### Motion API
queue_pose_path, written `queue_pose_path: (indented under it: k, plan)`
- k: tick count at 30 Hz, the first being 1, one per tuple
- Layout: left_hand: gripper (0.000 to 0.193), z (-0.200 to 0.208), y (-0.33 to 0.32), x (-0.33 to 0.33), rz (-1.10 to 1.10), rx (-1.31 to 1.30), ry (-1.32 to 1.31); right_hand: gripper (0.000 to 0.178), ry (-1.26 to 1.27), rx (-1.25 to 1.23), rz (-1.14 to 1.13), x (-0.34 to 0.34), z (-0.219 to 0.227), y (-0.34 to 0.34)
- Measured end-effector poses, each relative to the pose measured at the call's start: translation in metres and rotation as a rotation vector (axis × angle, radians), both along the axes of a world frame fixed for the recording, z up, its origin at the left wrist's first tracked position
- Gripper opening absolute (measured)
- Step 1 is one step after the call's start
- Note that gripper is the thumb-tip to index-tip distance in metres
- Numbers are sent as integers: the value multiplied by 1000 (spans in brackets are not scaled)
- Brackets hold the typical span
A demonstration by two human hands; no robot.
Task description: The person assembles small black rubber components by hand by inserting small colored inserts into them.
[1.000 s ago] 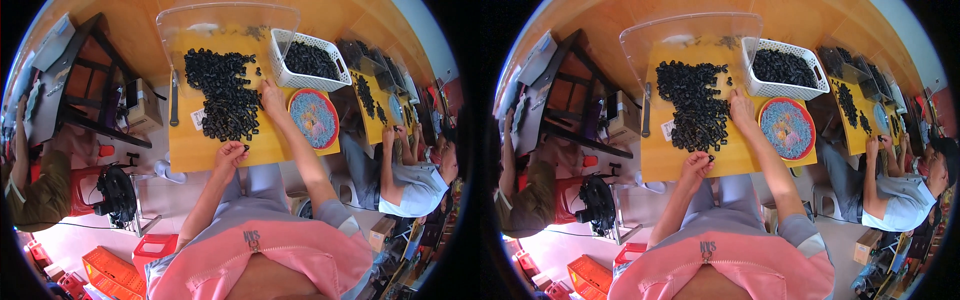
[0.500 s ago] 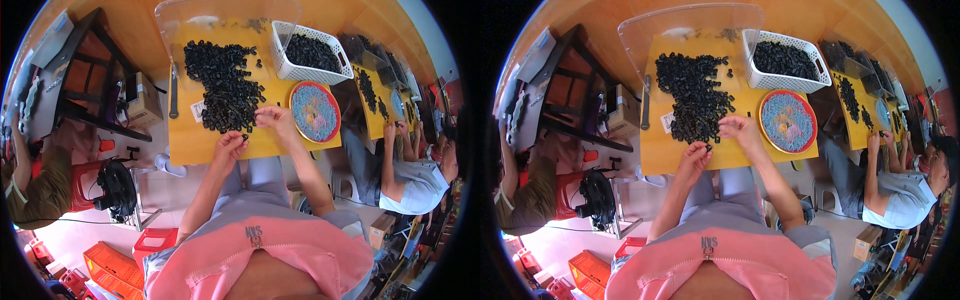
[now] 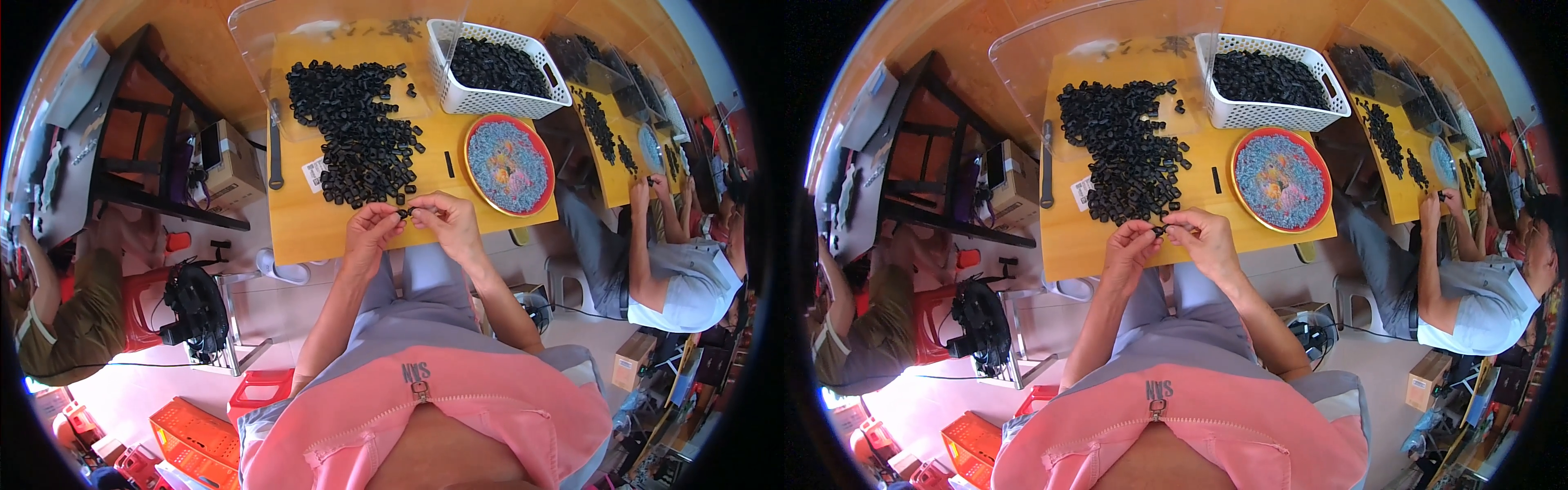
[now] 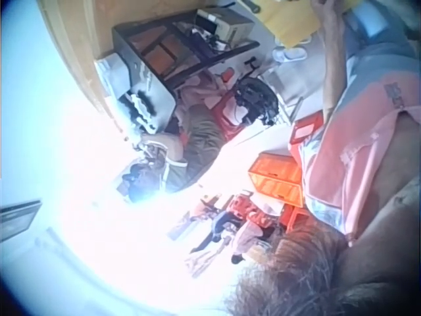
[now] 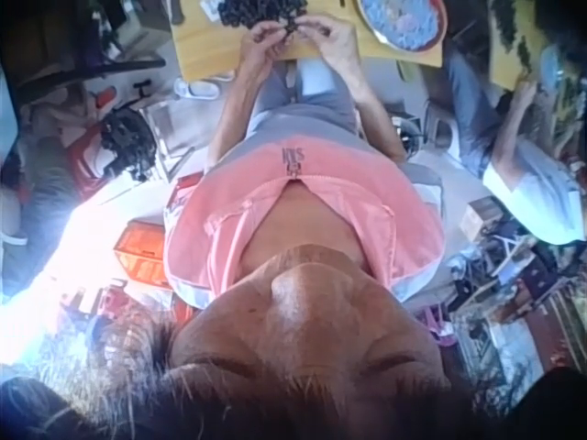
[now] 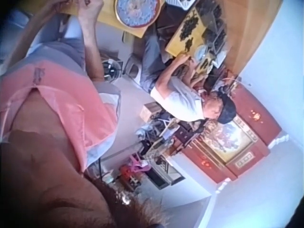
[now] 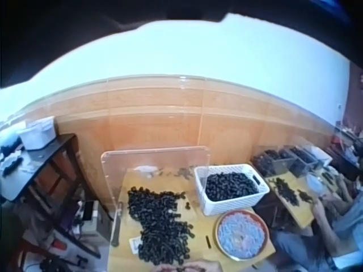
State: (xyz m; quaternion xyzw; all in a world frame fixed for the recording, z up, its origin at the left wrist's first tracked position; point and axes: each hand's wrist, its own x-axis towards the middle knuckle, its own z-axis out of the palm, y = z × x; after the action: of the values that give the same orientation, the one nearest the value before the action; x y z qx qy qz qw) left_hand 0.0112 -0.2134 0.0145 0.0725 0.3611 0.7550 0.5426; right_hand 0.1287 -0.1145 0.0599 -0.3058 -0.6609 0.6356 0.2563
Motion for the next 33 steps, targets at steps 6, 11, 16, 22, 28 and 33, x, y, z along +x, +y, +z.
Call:
queue_pose_path:
  k: [6, 11, 16, 22, 28, 33]
  plan:
    - [10, 2, 2, 5, 6, -24, 129, 15, -66, 164, -35, 2, 0, -3]
    - [9, 7, 3, 10, 37, -44, 351, 12, -115, 296, -38, 5, 1, -5]
    - [9, 7, 2, 13, 31, -47, 375, 9, -180, 253, 9, 7, 4, -4]
    - [7, 5, 2, 11, -33, -51, 384, 5, -139, 39, -3, 10, -7, -3]
    - [7, 1, 4, 19, 13, -91, 449, 3, -154, 114, -48, 9, -11, -6]
    - [6, -5, 12, 27, 108, -104, 477, 10, -171, 566, -121, 6, -19, -6]
